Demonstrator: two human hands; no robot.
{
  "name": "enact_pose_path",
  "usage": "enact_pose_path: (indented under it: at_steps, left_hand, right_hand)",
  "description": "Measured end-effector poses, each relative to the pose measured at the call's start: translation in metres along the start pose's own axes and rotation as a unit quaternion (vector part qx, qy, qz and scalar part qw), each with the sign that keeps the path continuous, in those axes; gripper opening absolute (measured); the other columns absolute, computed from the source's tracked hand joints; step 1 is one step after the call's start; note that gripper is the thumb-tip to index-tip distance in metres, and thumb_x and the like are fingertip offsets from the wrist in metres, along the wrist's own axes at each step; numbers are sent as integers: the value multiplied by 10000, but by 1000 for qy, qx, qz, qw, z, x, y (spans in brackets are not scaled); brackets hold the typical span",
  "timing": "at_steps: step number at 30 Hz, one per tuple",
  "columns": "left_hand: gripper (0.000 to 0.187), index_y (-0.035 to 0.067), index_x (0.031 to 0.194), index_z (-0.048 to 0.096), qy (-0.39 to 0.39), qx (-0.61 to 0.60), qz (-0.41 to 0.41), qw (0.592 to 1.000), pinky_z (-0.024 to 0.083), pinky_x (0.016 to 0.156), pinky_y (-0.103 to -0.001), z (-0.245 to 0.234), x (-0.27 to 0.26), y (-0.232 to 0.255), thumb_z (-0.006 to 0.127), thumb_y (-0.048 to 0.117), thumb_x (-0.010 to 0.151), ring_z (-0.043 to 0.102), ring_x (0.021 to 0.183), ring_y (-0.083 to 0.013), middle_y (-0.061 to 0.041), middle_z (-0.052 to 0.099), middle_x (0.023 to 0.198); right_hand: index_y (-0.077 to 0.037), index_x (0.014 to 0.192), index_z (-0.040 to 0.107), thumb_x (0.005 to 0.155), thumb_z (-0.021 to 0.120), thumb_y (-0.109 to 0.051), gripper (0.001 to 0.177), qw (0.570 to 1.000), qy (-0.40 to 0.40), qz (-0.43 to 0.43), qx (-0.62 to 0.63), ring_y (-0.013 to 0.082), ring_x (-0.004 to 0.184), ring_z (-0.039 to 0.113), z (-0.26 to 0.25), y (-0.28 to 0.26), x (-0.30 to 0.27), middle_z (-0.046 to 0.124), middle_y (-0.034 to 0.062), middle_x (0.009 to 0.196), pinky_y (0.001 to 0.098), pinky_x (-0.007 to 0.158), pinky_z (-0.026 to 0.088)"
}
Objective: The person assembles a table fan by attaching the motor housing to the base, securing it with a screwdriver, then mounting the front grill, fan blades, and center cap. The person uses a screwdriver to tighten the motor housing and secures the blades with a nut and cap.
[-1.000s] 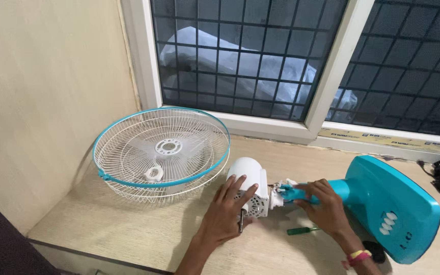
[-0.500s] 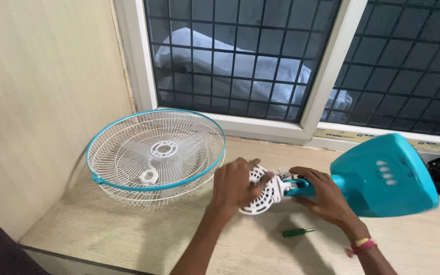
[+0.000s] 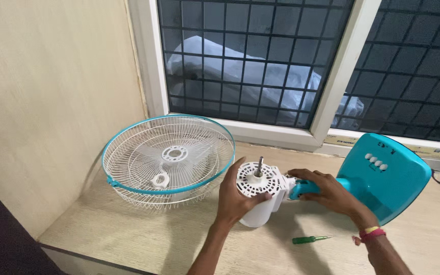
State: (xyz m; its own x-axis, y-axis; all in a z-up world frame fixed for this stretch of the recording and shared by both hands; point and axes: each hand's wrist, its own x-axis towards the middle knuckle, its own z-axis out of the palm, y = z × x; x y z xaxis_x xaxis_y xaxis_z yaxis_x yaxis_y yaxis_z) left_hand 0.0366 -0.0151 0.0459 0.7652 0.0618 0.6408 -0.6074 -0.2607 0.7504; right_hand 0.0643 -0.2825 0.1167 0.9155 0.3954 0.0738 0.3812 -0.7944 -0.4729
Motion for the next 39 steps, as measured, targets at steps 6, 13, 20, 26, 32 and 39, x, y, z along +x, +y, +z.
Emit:
enact_pose_path:
  at_steps: [6,13,20,26,32,39]
  left_hand:
    - [1471,30,1617,203,3,-134,6,991,489,1104,-436,11,-9,-9,933,630,489,593,1366,-335,-228,508,1523]
    - [1422,9,1602,197,-1,-124,34,992,513,1172,-440,5,-8,-11,967,568,545,617,1353,-322,-225,552,1480]
    - [1171,33,1500,360,16,-165,-5,986,574,1046,-398,9,-10,-6,942,525,611,710,1227,-274,-160,692,1315]
    - [1130,27,1479,404,34,-162,31,986,612,1046,-407,11,-12,-7,943,528,623,717,1220,-271,-164,697,1304]
    - [1126,23,1473,422,31,-134,32,990,610,1047,-401,13,-12,-8,929,570,629,711,1229,-272,-158,685,1319]
    - [1098,16,1492,445,41,-129,60,989,596,1063,-419,11,-15,-6,915,576,673,709,1251,-286,-172,685,1344]
  right_hand:
    - [-319,1496,494,753,818,-128,834,991,-99,-32,-88,190,1323,587,-17,-1,17,627,-93,1442,393,1187,432]
    - [-292,1512,448,697,868,-72,943,985,-166,-3,-57,221,1443,497,-25,13,48,590,-21,1483,406,1258,340]
    - [-276,1494,468,622,934,-113,1003,984,-119,41,-123,211,1407,511,-19,-7,34,602,-38,1449,391,1232,388]
    - [-215,1399,593,580,905,-95,885,989,-44,-42,-138,185,1338,539,-18,-16,14,612,-33,1397,338,1197,403]
    - [-190,1425,544,599,866,-122,890,974,-92,-28,-204,194,1378,488,-10,-6,26,582,-10,1417,357,1250,314]
    - [-173,1426,525,543,868,-115,949,967,-117,-61,-216,213,1379,482,-7,0,37,499,-8,1493,378,1209,363]
